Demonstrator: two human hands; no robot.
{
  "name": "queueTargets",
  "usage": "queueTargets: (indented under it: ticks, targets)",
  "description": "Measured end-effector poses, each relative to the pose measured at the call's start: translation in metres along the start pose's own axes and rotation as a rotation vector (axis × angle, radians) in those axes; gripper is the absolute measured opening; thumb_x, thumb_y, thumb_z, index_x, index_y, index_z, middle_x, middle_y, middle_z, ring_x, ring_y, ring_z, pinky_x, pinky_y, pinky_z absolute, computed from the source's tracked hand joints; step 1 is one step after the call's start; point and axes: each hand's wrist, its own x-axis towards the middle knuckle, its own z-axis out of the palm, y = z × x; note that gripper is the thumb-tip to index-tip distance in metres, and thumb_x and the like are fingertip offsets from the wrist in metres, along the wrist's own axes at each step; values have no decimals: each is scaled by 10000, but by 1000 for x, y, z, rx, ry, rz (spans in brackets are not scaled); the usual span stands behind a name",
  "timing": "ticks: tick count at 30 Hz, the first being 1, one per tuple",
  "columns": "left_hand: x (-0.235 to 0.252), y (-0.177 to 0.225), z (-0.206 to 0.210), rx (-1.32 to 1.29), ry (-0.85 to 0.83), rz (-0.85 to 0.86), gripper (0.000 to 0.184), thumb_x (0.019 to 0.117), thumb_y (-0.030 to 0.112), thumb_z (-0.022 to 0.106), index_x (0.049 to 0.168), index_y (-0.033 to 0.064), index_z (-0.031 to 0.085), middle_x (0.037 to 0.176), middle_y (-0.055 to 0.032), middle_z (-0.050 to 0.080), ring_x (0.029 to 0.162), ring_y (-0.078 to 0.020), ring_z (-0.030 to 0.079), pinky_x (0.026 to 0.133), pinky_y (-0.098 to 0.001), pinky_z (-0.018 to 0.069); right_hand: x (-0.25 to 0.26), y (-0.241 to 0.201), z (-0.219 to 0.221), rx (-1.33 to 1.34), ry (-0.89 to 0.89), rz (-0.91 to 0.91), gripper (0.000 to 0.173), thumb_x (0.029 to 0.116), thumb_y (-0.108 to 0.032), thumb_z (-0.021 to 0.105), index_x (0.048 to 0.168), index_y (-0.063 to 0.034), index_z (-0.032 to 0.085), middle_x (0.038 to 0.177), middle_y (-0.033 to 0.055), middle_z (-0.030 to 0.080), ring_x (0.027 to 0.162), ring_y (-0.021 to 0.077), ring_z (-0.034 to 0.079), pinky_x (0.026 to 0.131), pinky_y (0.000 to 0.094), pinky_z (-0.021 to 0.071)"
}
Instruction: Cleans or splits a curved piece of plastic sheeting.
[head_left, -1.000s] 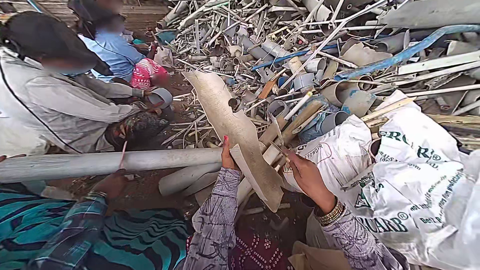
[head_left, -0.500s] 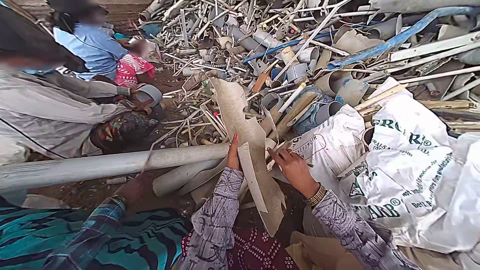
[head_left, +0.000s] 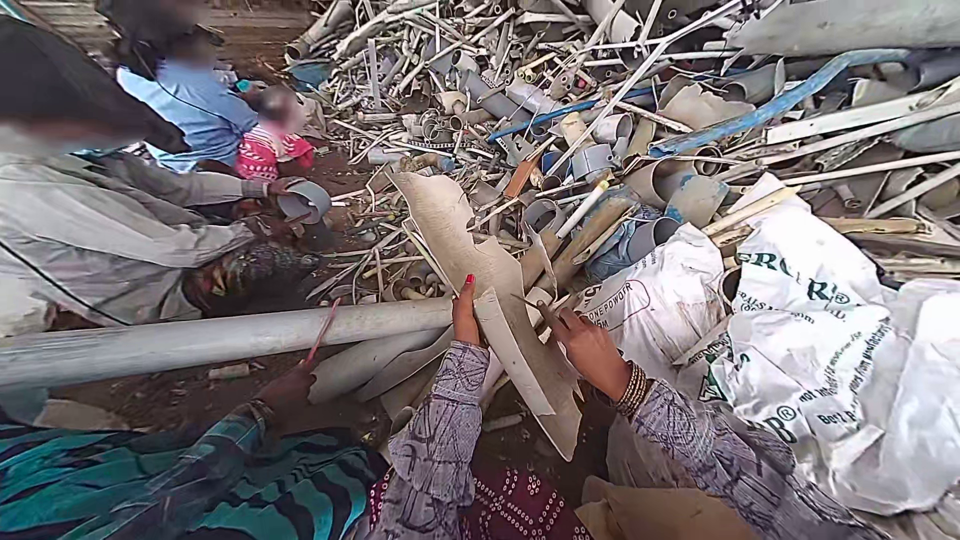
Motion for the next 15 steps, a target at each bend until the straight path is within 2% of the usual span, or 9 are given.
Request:
queueTargets:
  ticks: [3,5,7,9,11,13,15]
  targets:
    - [-2,2,-1,-83,-17,22,452,1119,242,297,1471,-33,362,1335,-187,530,1120,-127,583,950,-290,484,-4,-13,-4,3,-108,-64,503,820,133,638,1315,52,659,942,274,691,698,414,709,567,455,577]
    - [-3,2,-2,-115,-48,36,428,1120,237,262,1438,-20,389,1264,-132,552,1071,-80,589,911,-259,494,-4,-9,-1,10,-50,-60,480,825,115,643,1298,44,674,914,276,682,666,412,701,546,455,573]
    - [-4,1,2,-113,-52,48,438,1116,230,275,1457,-27,372,1304,-160,544,1107,-109,587,937,-284,494,0,-5,-2,-19,9,-15,462,846,106,625,1304,59,665,915,282,680,657,415,700,543,454,573]
    - [-5,-1,3,-82,-40,61,466,1114,229,284,1485,-48,337,1378,-201,511,1169,-139,572,985,-299,475,-1,-17,-6,-49,-55,-9,467,862,118,601,1323,62,649,954,280,692,677,406,707,551,446,571]
    - [-6,-1,0,-60,-46,73,462,1116,228,268,1468,-58,351,1365,-190,511,1157,-116,566,980,-277,465,-1,-23,-10,-46,-131,11,476,886,113,588,1358,56,623,1000,294,686,717,426,708,574,461,571]
    - [-8,-1,3,-80,-71,69,451,1116,230,259,1458,-47,357,1325,-162,527,1124,-95,575,956,-265,476,5,-18,-13,-46,-72,70,487,878,110,603,1362,61,618,1019,317,682,728,452,707,582,476,570]
    - [-8,-3,8,-121,-62,70,453,1117,232,267,1473,-38,341,1332,-170,532,1128,-108,589,954,-276,494,5,-22,-11,-92,-27,52,472,872,111,596,1340,70,633,979,288,692,687,408,709,559,436,570]
